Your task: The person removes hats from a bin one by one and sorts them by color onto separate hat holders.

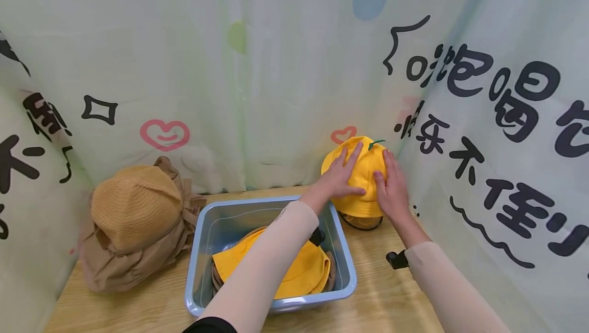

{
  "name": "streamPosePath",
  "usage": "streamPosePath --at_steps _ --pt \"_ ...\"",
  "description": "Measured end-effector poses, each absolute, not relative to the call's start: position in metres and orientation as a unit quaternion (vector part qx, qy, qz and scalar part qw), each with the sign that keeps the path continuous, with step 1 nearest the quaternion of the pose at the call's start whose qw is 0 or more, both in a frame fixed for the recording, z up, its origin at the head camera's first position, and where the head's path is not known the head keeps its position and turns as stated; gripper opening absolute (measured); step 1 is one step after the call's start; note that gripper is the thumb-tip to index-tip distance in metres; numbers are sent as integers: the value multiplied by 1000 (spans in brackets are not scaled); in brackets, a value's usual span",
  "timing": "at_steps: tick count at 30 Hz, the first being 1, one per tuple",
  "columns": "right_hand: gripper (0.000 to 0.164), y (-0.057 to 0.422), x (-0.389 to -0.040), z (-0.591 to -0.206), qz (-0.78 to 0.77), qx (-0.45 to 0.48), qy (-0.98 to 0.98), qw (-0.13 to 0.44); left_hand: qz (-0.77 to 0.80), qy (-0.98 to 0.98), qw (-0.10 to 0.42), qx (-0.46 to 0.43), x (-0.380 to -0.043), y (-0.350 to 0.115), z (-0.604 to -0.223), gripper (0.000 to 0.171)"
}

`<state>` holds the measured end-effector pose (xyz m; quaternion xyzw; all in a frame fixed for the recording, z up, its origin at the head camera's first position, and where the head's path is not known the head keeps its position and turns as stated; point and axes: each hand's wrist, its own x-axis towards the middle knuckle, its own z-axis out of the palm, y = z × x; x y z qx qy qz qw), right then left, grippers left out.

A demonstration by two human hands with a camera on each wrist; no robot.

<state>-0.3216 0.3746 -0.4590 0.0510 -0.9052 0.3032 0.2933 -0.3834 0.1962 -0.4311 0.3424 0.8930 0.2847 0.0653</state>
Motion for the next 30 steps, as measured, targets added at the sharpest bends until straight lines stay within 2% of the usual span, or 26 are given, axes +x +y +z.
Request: streamPosePath --at_steps 8,16,24,30 --pt "64 377 -319 -468 300 44 -916 262 276 901 92 322 -382 194 -438 123" --pt "67 383 -327 -439 333 40 -915 223 266 910 63 313 -380 197 -434 129" --pt "66 392 -351 -421 358 15 -927 110 280 902 57 323 -389 203 -429 136" --pt "73 401 -351 -431 382 -35 -920 74 302 892 86 324 -394 205 -431 139"
